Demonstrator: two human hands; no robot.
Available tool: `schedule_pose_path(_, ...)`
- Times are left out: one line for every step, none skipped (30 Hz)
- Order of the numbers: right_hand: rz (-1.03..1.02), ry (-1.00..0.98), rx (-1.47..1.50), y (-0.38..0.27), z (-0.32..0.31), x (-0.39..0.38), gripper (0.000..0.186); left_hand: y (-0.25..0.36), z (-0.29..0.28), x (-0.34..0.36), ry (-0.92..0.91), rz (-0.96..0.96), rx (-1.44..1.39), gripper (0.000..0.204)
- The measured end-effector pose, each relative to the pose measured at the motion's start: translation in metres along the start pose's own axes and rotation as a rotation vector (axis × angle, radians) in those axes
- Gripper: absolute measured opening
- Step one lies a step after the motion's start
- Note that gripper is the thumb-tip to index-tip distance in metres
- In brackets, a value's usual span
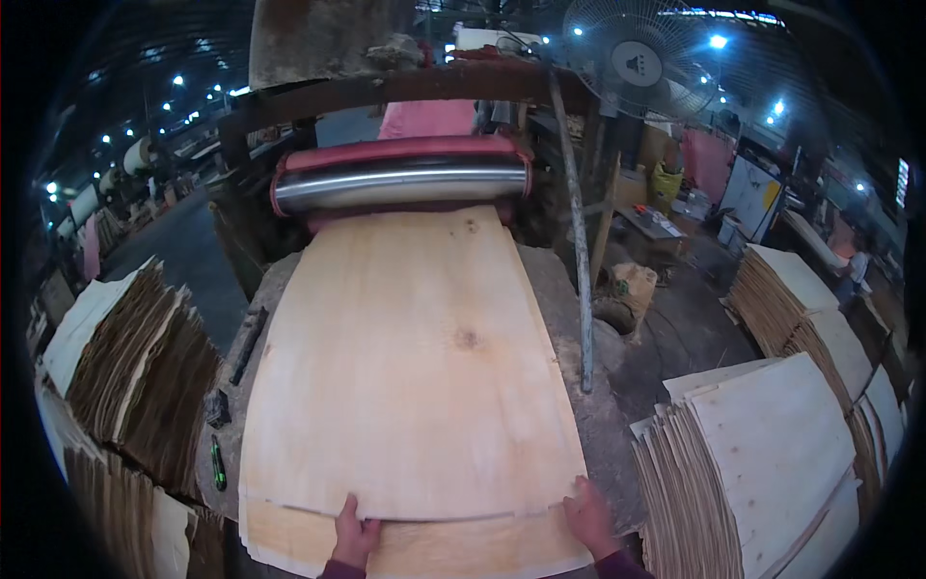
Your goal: The person feeds sheets of wood veneer through a rolling industrial machinery station, aligns them, and stacks them onto a larger bundle.
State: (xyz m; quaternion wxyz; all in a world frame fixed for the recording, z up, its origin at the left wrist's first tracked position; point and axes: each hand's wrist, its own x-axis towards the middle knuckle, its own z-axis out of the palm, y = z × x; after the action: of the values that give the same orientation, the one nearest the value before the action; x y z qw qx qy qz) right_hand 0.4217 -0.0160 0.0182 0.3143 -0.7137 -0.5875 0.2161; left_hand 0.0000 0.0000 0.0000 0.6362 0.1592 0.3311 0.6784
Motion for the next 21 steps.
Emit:
schedule_pose_path(-0.101, -0.025, -0.094, 0.008, 0.006, -0.006, 0.059, -0.007, -0.001, 0.026, 0.186, -0.058, -0.077, 0.052)
schedule_pose_path(-0.198, -0.057, -0.189, 0.013, 0.009, -0.013, 0.058, -0.015, -0.005, 0.049, 0.378, -0.119, -0.149, 0.038)
schedule_pose_path(-0.153, -0.069, -0.189, 0.004, 0.014, -0.04, 0.058, -0.004, -0.023, 0.065, 0.35, -0.125, -0.097, 0.035)
schedule_pose_path(-0.158, -0.054, -0.25, 0.0, 0.016, -0.052, 0.058, 0.0, -0.03, 0.088, 0.302, -0.129, -0.06, 0.032)
schedule_pose_path(-0.146, -0.037, -0.318, 0.002, 0.014, -0.067, 0.057, 0.001, -0.017, 0.099, 0.317, -0.123, -0.162, 0.032)
schedule_pose_path(-0.112, -0.028, -0.334, 0.003, 0.013, -0.072, 0.057, 0.004, 0.001, 0.115, 0.334, -0.101, -0.273, 0.033)
schedule_pose_path(-0.057, 0.015, -0.359, 0.007, 0.01, -0.077, 0.055, 0.002, 0.011, 0.13, 0.333, -0.116, -0.29, 0.033)
schedule_pose_path(0.007, 0.06, -0.38, 0.008, 0.013, -0.091, 0.052, 0.005, 0.012, 0.146, 0.331, -0.135, -0.297, 0.033)
schedule_pose_path(0.032, 0.064, -0.387, 0.012, 0.016, -0.1, 0.052, 0.01, 0.004, 0.17, 0.346, -0.153, -0.299, 0.032)
schedule_pose_path(0.078, 0.066, -0.355, 0.02, 0.016, -0.104, 0.047, 0.015, -0.001, 0.196, 0.356, -0.164, -0.309, 0.032)
schedule_pose_path(0.127, 0.069, -0.327, 0.024, 0.014, -0.11, 0.042, 0.018, 0.004, 0.212, 0.346, -0.188, -0.309, 0.032)
schedule_pose_path(0.135, 0.075, -0.337, 0.02, 0.008, -0.109, 0.042, 0.022, 0.009, 0.224, 0.418, -0.227, -0.168, 0.029)
schedule_pose_path(0.17, 0.044, -0.322, 0.011, 0.004, -0.104, 0.038, 0.023, 0.009, 0.228, 0.492, -0.265, -0.02, 0.027)
schedule_pose_path(0.199, 0.011, -0.305, 0.006, 0.002, -0.102, 0.035, 0.02, 0.007, 0.223, 0.494, -0.27, -0.021, 0.027)
schedule_pose_path(0.198, 0.014, -0.308, 0.007, 0.002, -0.101, 0.035, 0.017, 0.008, 0.216, 0.382, -0.276, 0.056, 0.024)
schedule_pose_path(0.205, 0.036, -0.324, 0.013, 0.003, -0.097, 0.034, 0.012, 0.008, 0.208, 0.268, -0.278, 0.131, 0.021)
schedule_pose_path(0.208, 0.056, -0.338, 0.017, 0.003, -0.094, 0.034, 0.006, 0.005, 0.194, 0.256, -0.302, 0.147, 0.017)
schedule_pose_path(0.192, 0.051, -0.33, 0.013, 0.0, -0.088, 0.034, -0.001, -0.006, 0.173, 0.252, -0.316, 0.165, 0.015)
schedule_pose_path(0.277, 0.02, -0.309, 0.006, -0.007, -0.081, 0.035, -0.005, -0.013, 0.148, 0.259, -0.322, 0.205, 0.013)
schedule_pose_path(0.374, -0.003, -0.292, 0.007, -0.016, -0.079, 0.037, -0.006, 0.002, 0.111, 0.249, -0.336, 0.206, 0.014)
schedule_pose_path(0.345, -0.011, -0.278, 0.009, -0.023, -0.074, 0.037, -0.006, -0.026, 0.088, 0.178, -0.369, 0.2, 0.015)
